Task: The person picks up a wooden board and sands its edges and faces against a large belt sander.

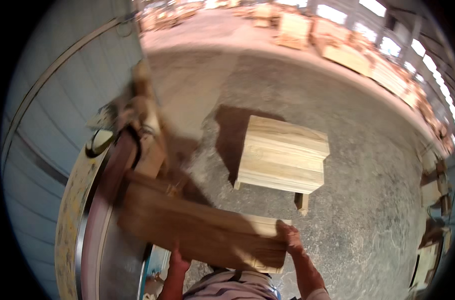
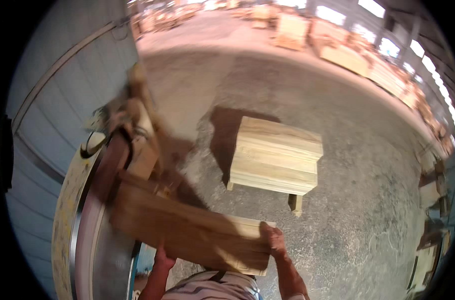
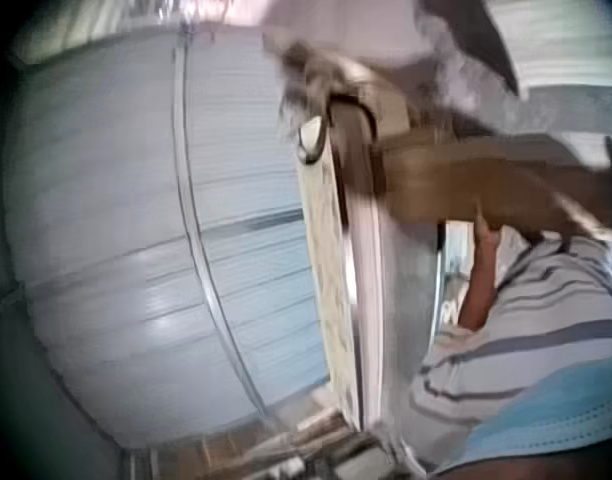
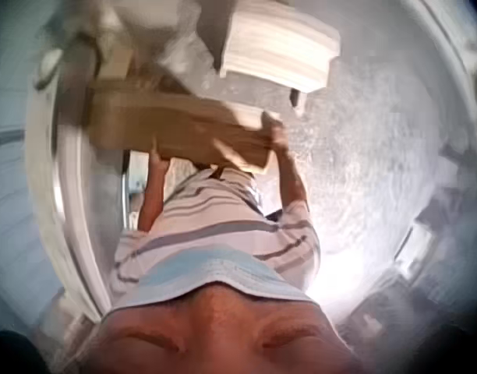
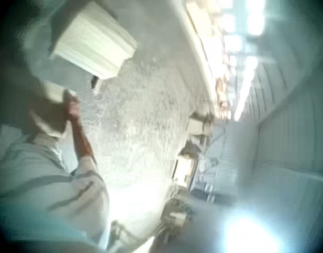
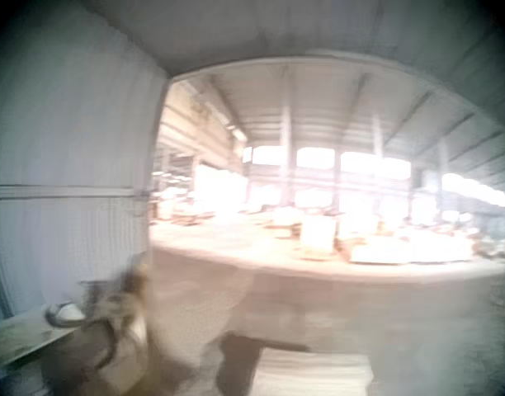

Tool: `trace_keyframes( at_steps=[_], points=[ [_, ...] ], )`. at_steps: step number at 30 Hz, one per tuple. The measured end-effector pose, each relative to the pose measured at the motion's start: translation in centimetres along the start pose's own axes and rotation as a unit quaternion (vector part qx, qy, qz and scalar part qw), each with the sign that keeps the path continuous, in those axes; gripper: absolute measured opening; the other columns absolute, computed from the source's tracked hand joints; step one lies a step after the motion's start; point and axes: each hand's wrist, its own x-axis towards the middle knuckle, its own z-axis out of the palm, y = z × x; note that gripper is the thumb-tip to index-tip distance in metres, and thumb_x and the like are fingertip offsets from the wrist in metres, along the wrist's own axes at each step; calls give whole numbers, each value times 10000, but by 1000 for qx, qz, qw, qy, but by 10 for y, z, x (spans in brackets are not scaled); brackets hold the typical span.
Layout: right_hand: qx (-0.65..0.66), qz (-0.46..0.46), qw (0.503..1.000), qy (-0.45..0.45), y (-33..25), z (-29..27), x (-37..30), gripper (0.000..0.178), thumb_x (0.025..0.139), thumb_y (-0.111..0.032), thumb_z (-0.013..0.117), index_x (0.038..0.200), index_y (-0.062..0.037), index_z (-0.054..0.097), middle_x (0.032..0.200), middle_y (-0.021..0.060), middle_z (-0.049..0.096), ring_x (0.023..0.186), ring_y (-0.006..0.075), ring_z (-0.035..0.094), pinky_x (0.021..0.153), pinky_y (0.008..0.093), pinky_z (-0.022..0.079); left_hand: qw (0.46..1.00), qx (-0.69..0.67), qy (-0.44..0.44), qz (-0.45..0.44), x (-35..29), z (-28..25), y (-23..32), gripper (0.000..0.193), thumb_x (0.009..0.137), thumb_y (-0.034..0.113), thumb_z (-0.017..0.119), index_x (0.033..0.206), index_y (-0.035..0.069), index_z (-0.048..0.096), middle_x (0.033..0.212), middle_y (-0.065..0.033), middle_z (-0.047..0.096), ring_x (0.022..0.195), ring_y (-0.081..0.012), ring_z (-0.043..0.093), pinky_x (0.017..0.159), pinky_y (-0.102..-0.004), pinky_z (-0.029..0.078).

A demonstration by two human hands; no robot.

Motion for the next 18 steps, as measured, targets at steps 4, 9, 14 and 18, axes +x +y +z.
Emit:
trace_keyframes(
  at_steps=[4,9,14,18],
  points=[
    [209,181,954,117,14,-27,-43,455,888,-350,457,1132,26,540,1097,143,576,994,233,549,884,342,418,998,-8,-16,68,18,1,27,533,809,338,630,1244,93,443,1220,-52,511,1100,-233,486,924,-382,401],
    [-47,222,968,107,46,-17,-53,567,882,-499,407,1134,-6,529,1117,129,543,1032,227,500,848,369,426,987,-13,9,158,-7,26,46,514,774,228,680,1211,74,458,1181,-73,523,1086,-239,489,920,-390,395],
    [127,502,836,181,43,4,-8,580,861,-524,434,1119,-14,537,1022,125,562,982,201,498,798,344,427,966,52,-47,247,-59,88,57,537,743,186,707,1199,54,456,1153,-73,520,1067,-227,491,925,-384,397],
    [35,195,978,70,72,-1,35,593,871,-457,471,1257,-12,404,1191,104,501,1019,250,501,849,367,397,930,164,-52,326,-75,130,40,465,709,133,723,1108,3,521,1021,-67,578,926,-174,549,826,-319,440]
  ],
)
